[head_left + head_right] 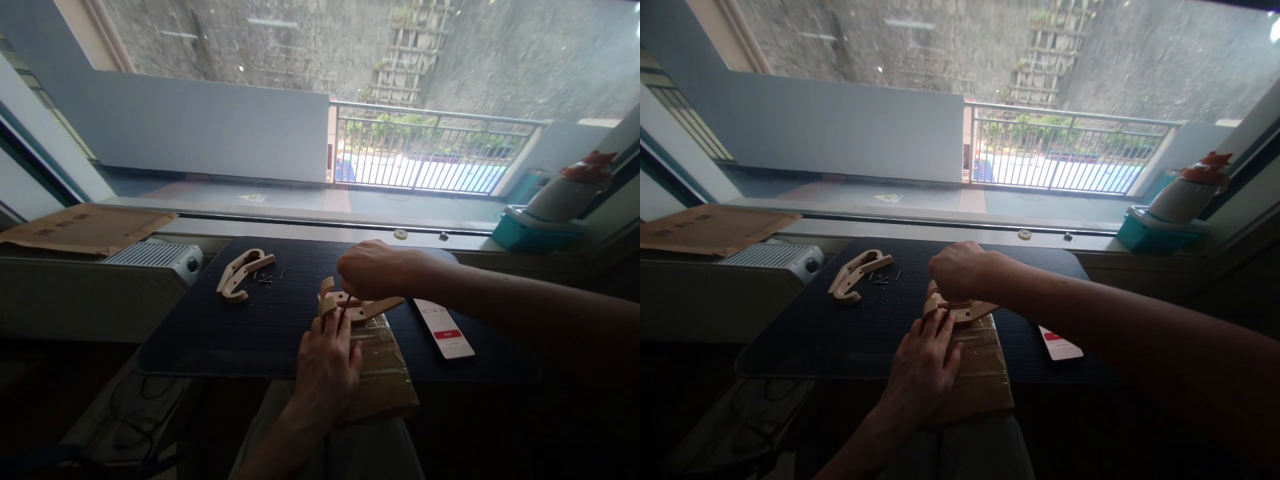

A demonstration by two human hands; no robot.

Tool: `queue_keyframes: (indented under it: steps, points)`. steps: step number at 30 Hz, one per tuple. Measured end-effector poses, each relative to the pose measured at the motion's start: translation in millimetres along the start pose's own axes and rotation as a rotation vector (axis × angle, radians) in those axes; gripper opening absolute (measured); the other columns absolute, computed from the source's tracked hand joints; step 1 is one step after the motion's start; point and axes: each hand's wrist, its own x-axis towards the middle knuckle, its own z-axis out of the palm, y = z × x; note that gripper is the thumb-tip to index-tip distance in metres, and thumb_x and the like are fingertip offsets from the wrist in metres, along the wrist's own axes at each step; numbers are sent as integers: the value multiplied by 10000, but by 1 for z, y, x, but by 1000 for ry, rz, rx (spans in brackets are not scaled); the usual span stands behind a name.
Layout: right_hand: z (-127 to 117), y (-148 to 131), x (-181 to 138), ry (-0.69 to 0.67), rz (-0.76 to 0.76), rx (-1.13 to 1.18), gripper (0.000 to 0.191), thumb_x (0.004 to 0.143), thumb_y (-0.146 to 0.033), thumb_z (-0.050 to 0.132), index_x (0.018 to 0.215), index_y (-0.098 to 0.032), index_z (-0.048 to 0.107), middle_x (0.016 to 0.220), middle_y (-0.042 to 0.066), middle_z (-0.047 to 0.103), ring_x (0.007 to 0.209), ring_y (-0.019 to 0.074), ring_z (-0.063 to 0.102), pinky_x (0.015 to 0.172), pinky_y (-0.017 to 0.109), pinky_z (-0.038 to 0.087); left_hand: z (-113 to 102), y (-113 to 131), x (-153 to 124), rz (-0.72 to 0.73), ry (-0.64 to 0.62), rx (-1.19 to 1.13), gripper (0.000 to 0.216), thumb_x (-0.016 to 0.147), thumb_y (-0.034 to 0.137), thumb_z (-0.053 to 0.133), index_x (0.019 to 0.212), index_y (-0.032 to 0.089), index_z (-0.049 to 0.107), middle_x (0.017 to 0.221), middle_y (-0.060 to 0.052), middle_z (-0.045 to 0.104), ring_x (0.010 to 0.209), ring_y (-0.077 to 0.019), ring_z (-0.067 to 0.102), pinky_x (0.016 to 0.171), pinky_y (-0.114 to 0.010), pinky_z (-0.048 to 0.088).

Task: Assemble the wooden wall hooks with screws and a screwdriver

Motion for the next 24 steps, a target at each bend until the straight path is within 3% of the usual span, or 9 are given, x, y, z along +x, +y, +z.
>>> queue_keyframes:
  steps: [5,10,13,16,19,24]
  points:
    - [-5,0,-4,-34,-33,46,177,742,-228,592,895,-152,639,791,40,610,627,121,492,520,245,324,-3,-4,-9,43,50,-76,406,854,243,457,1251,167,500,1296,-91,510,1088,-263,486,871,-410,450]
    - [-3,0,-15,-18,-21,71,173,754,-203,577,897,-129,641,788,45,618,634,121,497,519,242,335,-8,-24,-12,6,330,-301,149,837,193,494,968,179,563,982,-58,613,934,-201,541,861,-364,448]
    - [0,0,-16,-2,-61,77,146,750,-165,570,870,-129,645,769,36,620,631,119,501,524,244,341,-8,-37,2,-70,424,-442,221,790,212,564,1006,181,529,991,-53,600,968,-205,541,911,-390,426]
    - [1,0,-14,25,-101,54,124,741,-154,576,840,-135,647,751,29,619,625,120,503,529,251,337,-4,-42,19,-128,275,-717,377,746,236,613,1107,190,515,1082,-55,591,1042,-208,545,939,-378,420]
    - [4,0,-12,42,-116,18,97,734,-151,576,800,-133,645,723,31,612,614,123,504,526,256,326,0,-44,29,-154,117,-916,362,734,266,622,1075,177,536,1010,-41,630,942,-186,603,854,-326,474]
    - [11,3,-8,45,-139,33,75,742,-154,567,764,-132,635,705,29,612,584,110,495,523,248,322,3,-44,36,-184,56,-993,322,656,270,674,941,156,576,837,-10,651,786,-170,630,733,-281,505]
